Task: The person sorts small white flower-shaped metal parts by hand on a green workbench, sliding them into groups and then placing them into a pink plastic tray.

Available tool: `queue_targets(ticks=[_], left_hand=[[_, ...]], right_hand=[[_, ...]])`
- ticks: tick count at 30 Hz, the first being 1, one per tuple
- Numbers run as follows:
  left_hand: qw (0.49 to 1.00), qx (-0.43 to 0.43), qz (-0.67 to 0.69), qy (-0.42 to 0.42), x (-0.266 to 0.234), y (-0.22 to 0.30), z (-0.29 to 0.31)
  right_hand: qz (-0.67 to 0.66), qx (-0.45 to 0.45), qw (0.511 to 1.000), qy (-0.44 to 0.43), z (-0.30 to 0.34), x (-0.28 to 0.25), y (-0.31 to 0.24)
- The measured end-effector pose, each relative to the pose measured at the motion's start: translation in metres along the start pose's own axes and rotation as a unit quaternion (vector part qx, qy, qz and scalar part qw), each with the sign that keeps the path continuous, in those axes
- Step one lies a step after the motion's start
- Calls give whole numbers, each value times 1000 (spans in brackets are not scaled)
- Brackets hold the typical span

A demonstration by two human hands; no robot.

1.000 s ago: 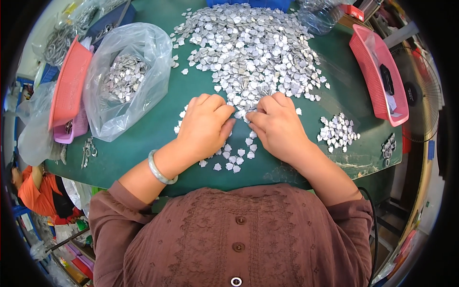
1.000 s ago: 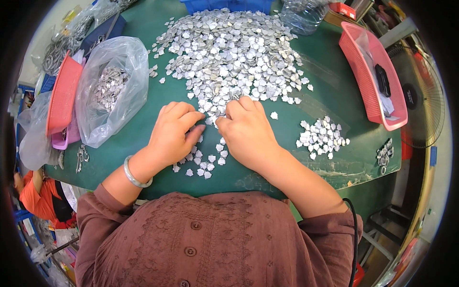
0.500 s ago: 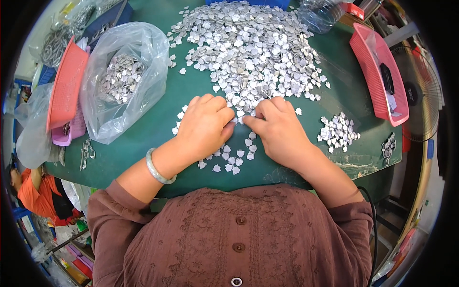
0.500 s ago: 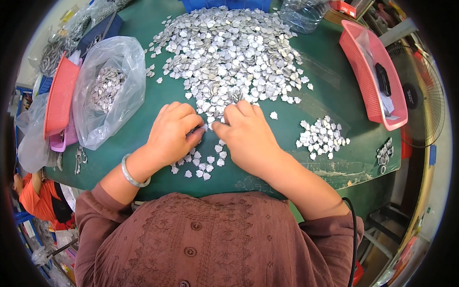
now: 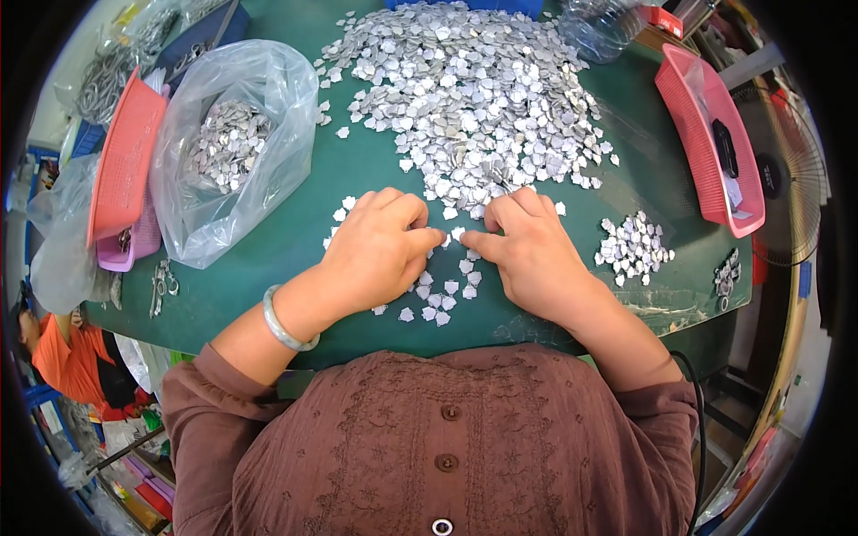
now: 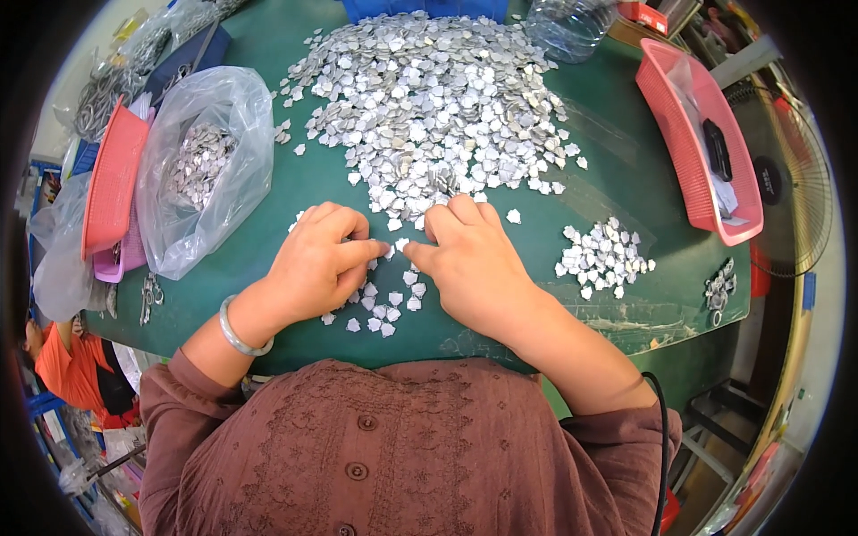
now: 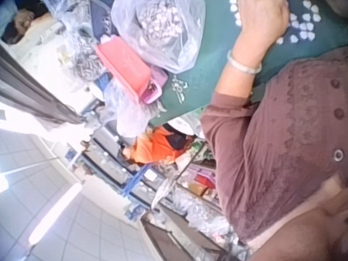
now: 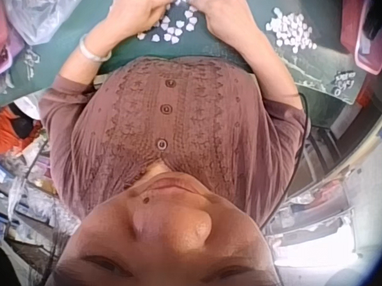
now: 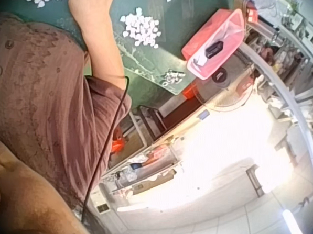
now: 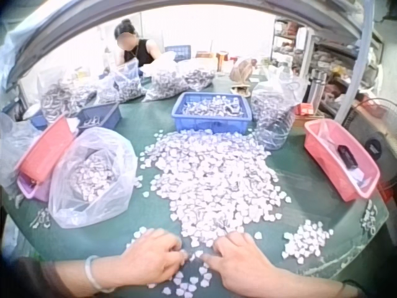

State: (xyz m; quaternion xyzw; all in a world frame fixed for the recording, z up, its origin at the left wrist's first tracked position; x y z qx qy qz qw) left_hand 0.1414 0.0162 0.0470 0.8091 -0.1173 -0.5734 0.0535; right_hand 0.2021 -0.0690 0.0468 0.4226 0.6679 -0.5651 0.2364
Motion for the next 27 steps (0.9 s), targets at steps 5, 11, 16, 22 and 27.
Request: queue_targets(ticks=[5,11,16,22,27], left_hand=[[1000,10,11,-9,-1,2,0],[1000,0,-24,-7,6,4,-4],[999,6,-22,-24,4,5,1],[1000,8,3,-28,1,8,2],[1000,0,5,-21,4,9,-2]], right_hand=[[-35,-2,999,-11,1,-2,3],[25,29,999,18,2,-7,10],[-11,35,999,9,8,-14,11],[-5,50,997,53,10,-22,22],[-3,21,998,62,5,-13,17]])
Point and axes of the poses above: each hand's wrist, its own z-axis away from the middle knuckle, its own x-axis out of the palm, y = z × x, the point moved 10 cm from there along -z, towards the middle knuckle, and after that the axes turned 13 degrees about -z, right-handed, at the moved point
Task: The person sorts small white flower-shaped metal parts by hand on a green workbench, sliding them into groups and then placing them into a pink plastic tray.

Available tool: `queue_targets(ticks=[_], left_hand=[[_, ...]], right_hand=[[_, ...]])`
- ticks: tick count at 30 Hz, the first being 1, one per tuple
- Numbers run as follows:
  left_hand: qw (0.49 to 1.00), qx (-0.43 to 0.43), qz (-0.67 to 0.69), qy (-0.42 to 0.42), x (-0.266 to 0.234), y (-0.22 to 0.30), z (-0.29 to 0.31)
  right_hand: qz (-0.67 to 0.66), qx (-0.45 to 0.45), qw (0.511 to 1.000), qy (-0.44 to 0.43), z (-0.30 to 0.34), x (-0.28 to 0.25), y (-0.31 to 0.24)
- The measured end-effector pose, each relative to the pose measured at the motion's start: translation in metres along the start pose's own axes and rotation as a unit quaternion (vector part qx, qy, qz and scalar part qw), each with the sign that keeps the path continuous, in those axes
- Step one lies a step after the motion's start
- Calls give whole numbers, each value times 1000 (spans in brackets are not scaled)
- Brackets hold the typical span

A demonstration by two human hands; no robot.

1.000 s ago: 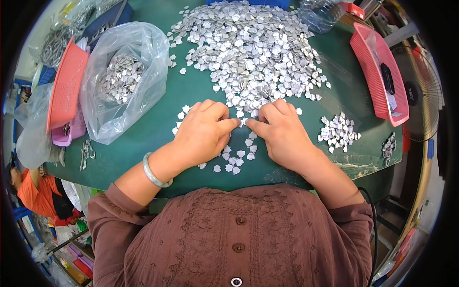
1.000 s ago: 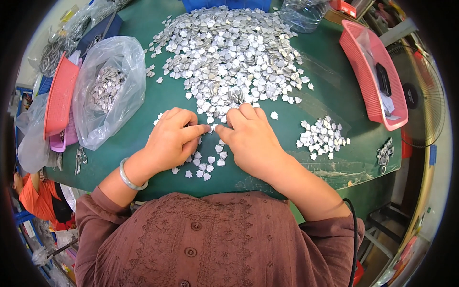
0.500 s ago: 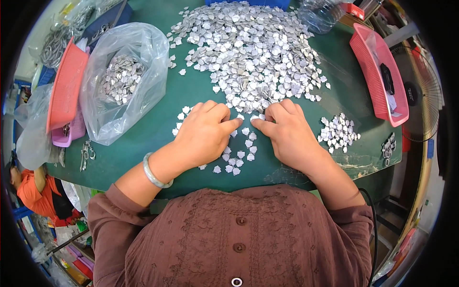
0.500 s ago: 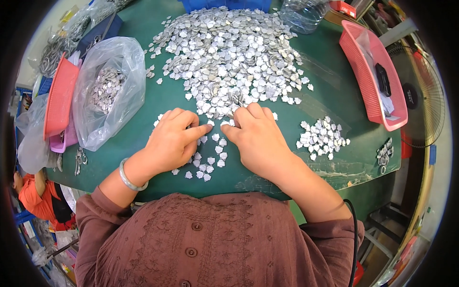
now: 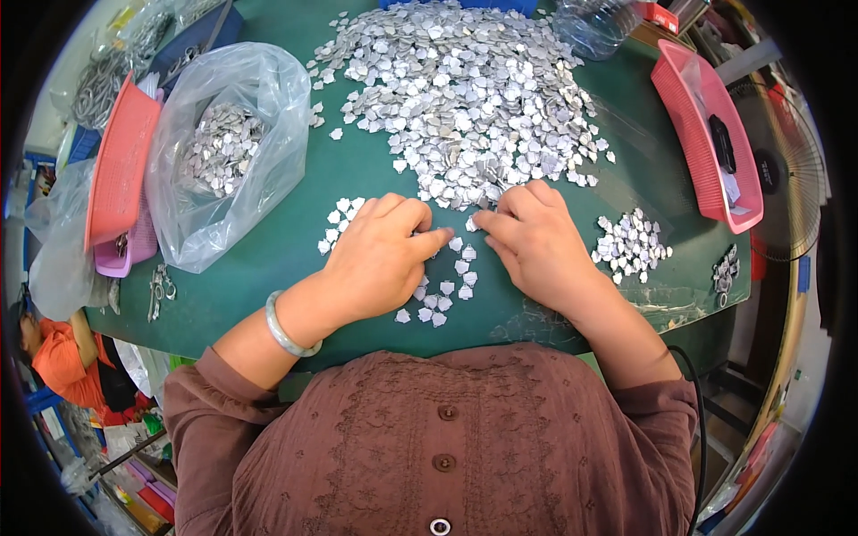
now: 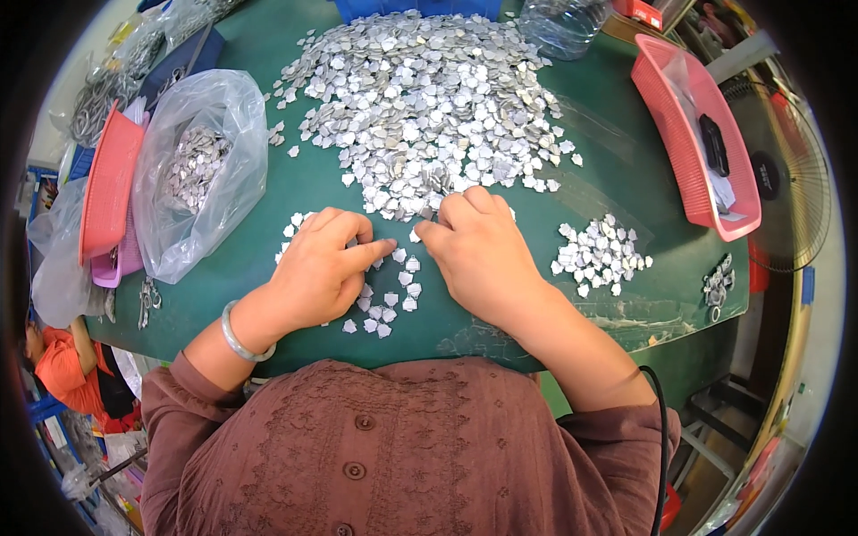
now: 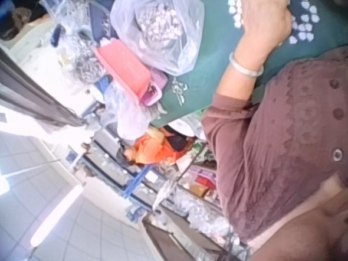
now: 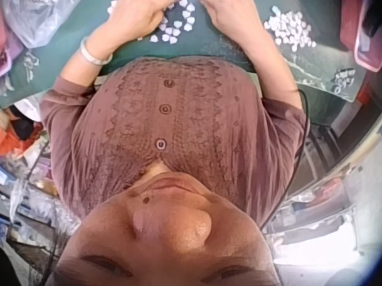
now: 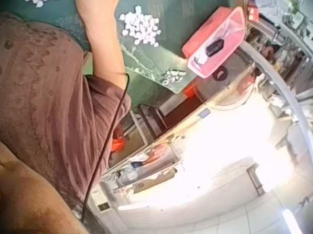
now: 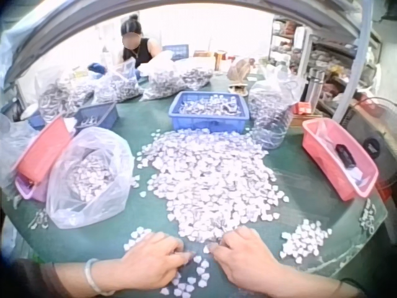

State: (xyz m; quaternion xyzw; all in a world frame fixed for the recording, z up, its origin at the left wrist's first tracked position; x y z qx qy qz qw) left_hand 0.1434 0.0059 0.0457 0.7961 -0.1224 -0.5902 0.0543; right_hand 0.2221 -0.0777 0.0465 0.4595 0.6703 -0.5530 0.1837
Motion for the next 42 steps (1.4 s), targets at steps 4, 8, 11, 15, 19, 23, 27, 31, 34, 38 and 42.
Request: queue_targets(ticks=[4,8,11,15,19,23,27,31,34,38,42], left_hand=[[1000,8,5,-11,2,2,1],[1000,8,14,-1,1,4,-3],[1000,16,15,3,2,9,-7],[1000,15,6,-4,6,13,-13],[1000,18,0,-22,10,13,-10],[999,33,13,-31,9,14,-8],[1000,12,7,-7,11,15,-13],[999,37,0,-32,16,22,-11],[996,60,15,-59,18,24,-9],[999,34,7,-39,16,19,-15],[1000,10,-19,3,9,10,-26]], right_hand=[[8,2,1000,-27,6,-1,-3],[9,8,999,-51,14,-1,-5],[1,11,998,-56,17,-1,-4],[14,20,999,-28,13,0,2],[20,19,997,-69,15,2,-1],[-19,10,996,-90,17,-2,-1],[41,32,998,-24,19,-11,11],[-1,17,998,-61,23,-7,6],[-6,44,999,-16,15,-21,12],[35,46,998,-25,15,-12,16],[10,22,999,-41,16,-12,10]])
Point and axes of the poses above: each hand's wrist, its own z-axis away from the middle knuckle, its own x-axis out of the palm, y = z × x, the point moved 10 cm from there along -z, towards the middle knuckle, and after that the axes turned 13 degrees about -z, right-handed, at the moved point
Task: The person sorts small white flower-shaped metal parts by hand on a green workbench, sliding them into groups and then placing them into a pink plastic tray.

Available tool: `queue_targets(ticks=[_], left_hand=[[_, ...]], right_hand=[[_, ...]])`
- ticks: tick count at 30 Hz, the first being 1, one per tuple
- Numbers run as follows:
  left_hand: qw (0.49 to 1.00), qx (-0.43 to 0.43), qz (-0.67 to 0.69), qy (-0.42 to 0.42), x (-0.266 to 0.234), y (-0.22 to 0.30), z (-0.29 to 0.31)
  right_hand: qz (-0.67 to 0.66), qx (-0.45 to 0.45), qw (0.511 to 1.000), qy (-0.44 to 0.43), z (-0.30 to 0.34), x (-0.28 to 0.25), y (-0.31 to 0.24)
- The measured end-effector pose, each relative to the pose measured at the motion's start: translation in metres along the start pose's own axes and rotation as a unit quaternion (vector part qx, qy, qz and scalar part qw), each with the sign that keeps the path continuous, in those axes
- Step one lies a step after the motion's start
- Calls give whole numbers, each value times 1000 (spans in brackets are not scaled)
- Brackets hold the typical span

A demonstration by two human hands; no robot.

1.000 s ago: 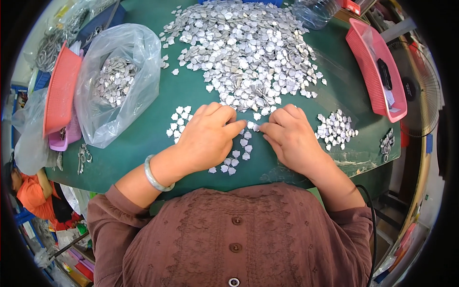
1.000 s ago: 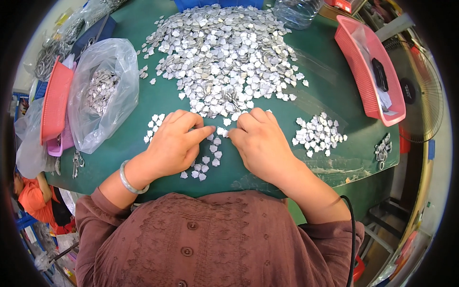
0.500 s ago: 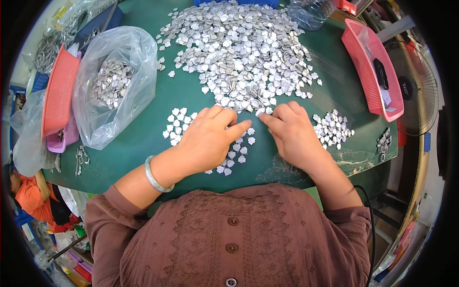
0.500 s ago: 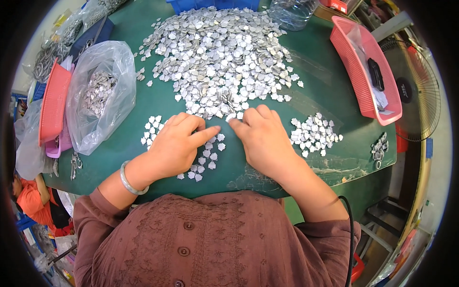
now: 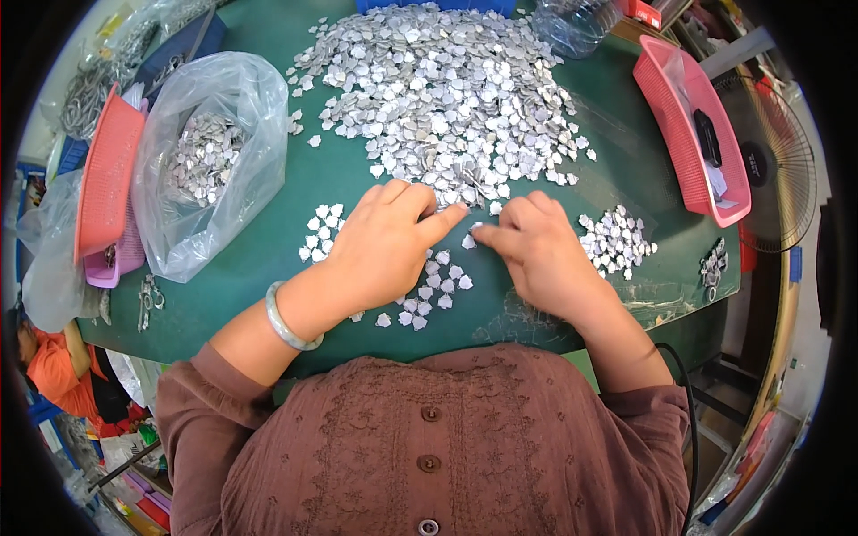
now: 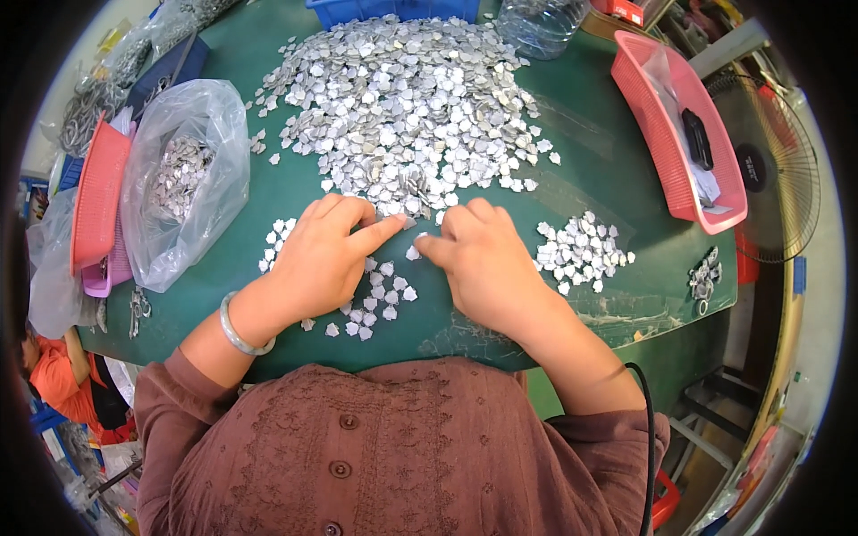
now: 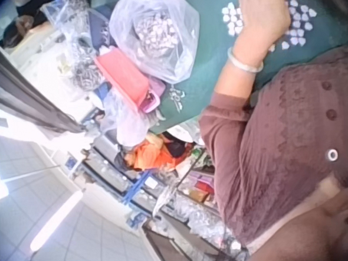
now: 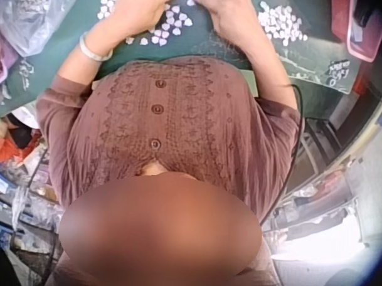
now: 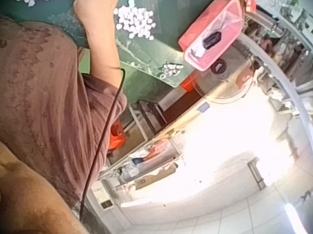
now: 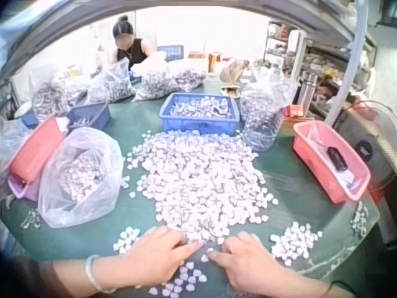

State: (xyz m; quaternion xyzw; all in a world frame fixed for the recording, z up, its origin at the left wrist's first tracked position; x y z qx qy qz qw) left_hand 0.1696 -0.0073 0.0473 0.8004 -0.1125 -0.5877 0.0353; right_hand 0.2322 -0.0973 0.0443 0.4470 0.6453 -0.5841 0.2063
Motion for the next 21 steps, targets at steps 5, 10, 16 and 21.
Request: queue_targets(ticks=[5,10,16,21], left_hand=[[999,18,-28,-18,10,4,0],[999,14,-16,-27,5,4,4],[1000,10,-3,-25,6,6,7],[999,16,4,-33,8,8,7]], right_hand=[[25,17,1000,1,2,-3,6],[4,35,998,48,5,-21,17],[18,44,998,30,8,-16,16],[-7,45,999,12,10,-14,14]])
Point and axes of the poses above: each hand's wrist, its own z-axis away from the middle knuckle, its own x-axis out of the palm, y = z × x, the point moved 10 cm from there along -z, towards the middle knuckle, and after that the axes turned 13 degrees about -z, right-handed, at the moved point
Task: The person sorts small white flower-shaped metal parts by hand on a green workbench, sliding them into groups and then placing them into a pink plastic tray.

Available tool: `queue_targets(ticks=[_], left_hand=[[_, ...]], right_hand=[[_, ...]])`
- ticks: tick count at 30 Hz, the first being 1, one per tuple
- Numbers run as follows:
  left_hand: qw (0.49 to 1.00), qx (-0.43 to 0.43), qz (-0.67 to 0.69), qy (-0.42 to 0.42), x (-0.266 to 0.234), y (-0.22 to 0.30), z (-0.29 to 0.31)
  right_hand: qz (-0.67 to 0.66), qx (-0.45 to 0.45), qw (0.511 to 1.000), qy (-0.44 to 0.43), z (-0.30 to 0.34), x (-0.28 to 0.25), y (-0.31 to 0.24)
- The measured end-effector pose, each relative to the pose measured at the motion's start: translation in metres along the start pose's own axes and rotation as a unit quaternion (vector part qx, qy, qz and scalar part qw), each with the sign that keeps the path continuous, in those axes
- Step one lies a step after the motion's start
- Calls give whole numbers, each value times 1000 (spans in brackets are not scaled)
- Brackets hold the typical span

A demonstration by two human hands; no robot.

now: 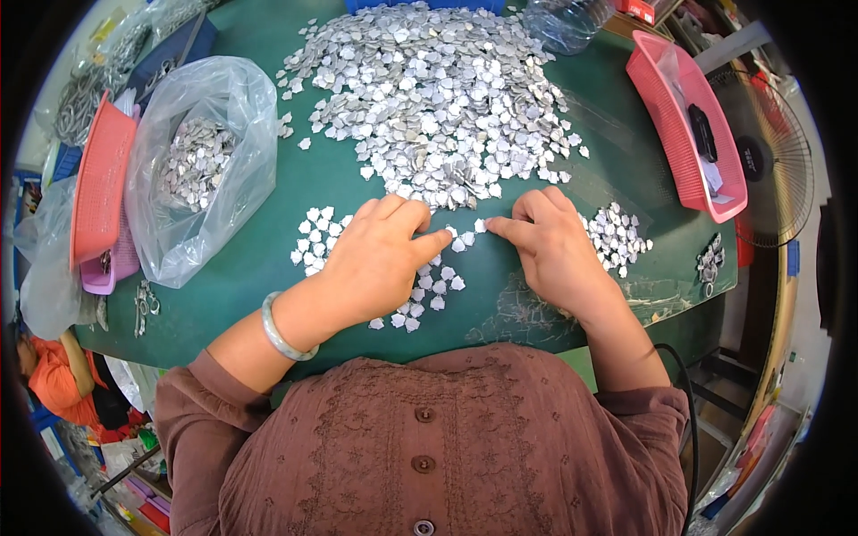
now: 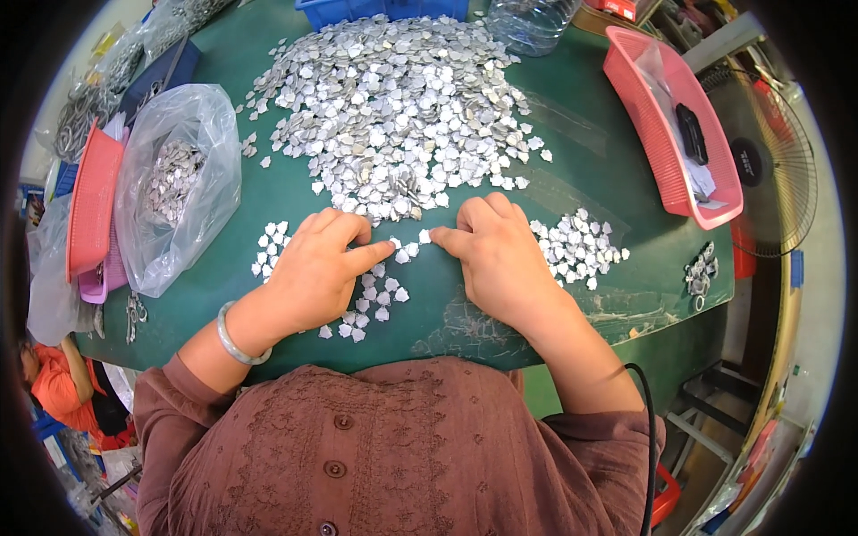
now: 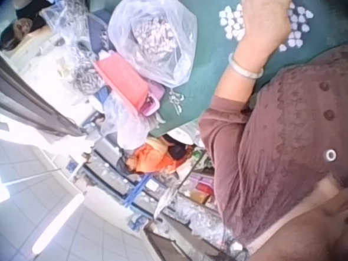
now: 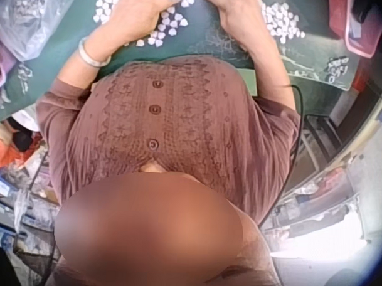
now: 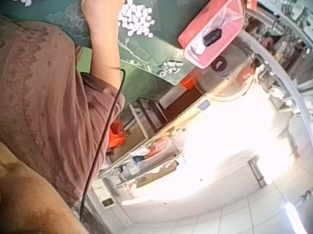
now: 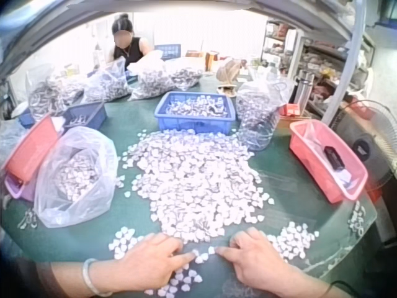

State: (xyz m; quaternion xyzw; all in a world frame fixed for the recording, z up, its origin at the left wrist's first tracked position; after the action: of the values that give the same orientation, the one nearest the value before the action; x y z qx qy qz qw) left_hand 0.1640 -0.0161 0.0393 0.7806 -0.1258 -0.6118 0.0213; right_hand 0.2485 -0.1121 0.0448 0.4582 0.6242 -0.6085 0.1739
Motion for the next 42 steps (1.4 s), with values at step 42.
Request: queue_targets(ticks=[42], left_hand=[[999,30,-35,-17,9,18,-18]], right_hand=[[98,23,995,10,21,-25,7]])
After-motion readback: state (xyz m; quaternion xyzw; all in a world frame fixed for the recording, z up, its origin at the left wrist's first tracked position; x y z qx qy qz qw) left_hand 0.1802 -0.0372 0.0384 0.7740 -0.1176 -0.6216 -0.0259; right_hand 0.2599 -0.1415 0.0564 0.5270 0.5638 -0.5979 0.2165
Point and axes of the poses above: each hand's wrist, its own z-axis away from the middle knuckle, its own x-axis out of the palm, y = z × x, the point moved 10 cm from there along -z, towards the middle knuckle, and after that the axes turned 13 degrees about -z, right-handed, at the moved point
